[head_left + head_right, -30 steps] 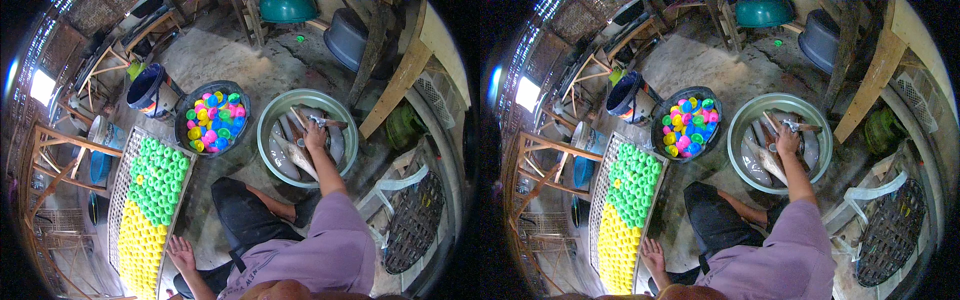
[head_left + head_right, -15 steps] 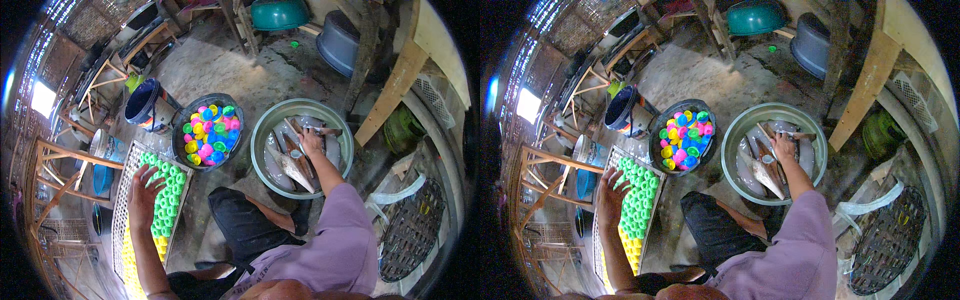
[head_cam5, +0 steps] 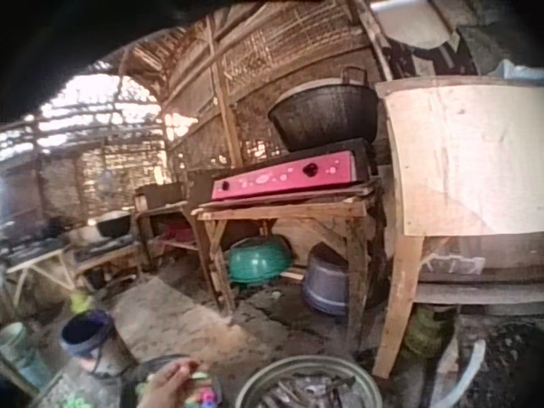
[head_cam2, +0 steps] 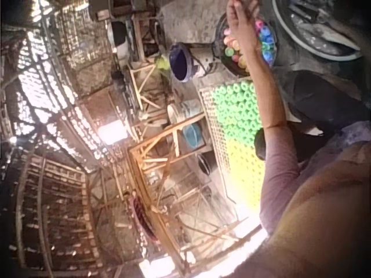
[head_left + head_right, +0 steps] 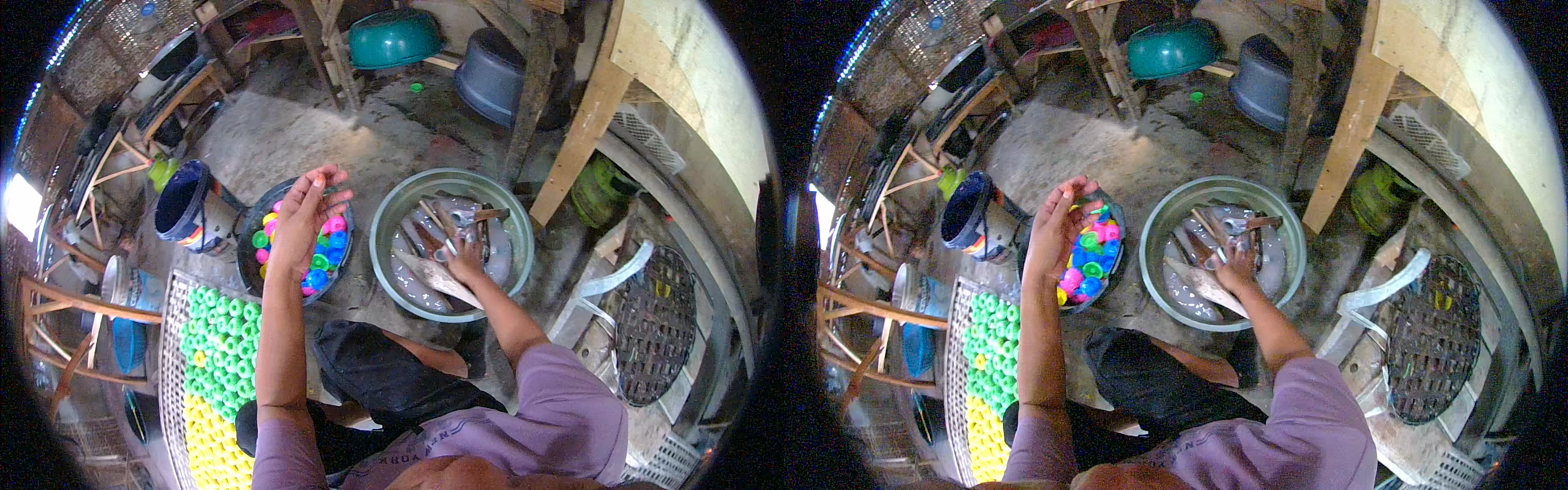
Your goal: The person assembles small plastic rings by inserting colored caps into green and yellow ring bases on a perforated tray. Later, the person handles wooden pieces in a water-filled basin, rinsing and arranging them.
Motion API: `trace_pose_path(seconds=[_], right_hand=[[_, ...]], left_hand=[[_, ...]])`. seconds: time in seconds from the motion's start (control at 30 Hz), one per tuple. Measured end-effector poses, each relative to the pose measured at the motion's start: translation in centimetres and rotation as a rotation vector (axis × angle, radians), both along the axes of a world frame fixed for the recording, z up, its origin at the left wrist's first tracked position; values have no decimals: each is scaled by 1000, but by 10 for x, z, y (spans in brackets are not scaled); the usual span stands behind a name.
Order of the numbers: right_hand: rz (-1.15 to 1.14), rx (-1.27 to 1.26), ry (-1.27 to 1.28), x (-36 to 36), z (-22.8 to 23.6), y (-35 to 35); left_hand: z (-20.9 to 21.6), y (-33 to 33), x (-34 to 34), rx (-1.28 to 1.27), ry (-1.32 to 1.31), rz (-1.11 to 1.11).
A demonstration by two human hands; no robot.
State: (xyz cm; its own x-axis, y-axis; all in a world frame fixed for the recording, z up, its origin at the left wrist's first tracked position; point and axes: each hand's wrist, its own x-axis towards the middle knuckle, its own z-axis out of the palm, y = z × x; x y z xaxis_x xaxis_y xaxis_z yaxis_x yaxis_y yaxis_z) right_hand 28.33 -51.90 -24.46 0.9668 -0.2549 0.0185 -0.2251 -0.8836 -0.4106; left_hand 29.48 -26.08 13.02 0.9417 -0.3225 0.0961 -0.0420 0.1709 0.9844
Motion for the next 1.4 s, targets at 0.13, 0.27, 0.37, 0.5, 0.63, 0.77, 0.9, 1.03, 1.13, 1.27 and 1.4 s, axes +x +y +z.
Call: trace_pose_path(seconds=[0.13,0.27,0.37,0.5,0.63,0.77,0.9,1.03,1.13,1.27,1.4], right_hand=[[-9,196,381,-42,27,11],[99,369,166,-60,47,8],[-12,418,82,-46,63,-6],[188,545,227,-7,101,-66],[583,466,429,32,144,-114],[581,98,838,55,164,-109],[439,521,660,52,145,-84],[542,183,454,97,120,-75],[545,27,396,156,102,-64],[289,80,192,186,56,-18],[-233,349,-27,162,3,28]], left_hand=[[-9,-18,26,0,-13,-99],[-18,-35,53,70,-54,-203],[-29,-42,73,148,-163,-273],[-65,-58,102,281,-131,-303],[-133,-83,128,399,-107,-401],[-219,-117,127,513,-53,-390],[-293,-158,105,326,406,-481],[-313,-173,125,408,331,-357],[-321,-167,153,135,284,12],[-359,-157,182,197,128,611],[-411,-136,187,663,131,268]])
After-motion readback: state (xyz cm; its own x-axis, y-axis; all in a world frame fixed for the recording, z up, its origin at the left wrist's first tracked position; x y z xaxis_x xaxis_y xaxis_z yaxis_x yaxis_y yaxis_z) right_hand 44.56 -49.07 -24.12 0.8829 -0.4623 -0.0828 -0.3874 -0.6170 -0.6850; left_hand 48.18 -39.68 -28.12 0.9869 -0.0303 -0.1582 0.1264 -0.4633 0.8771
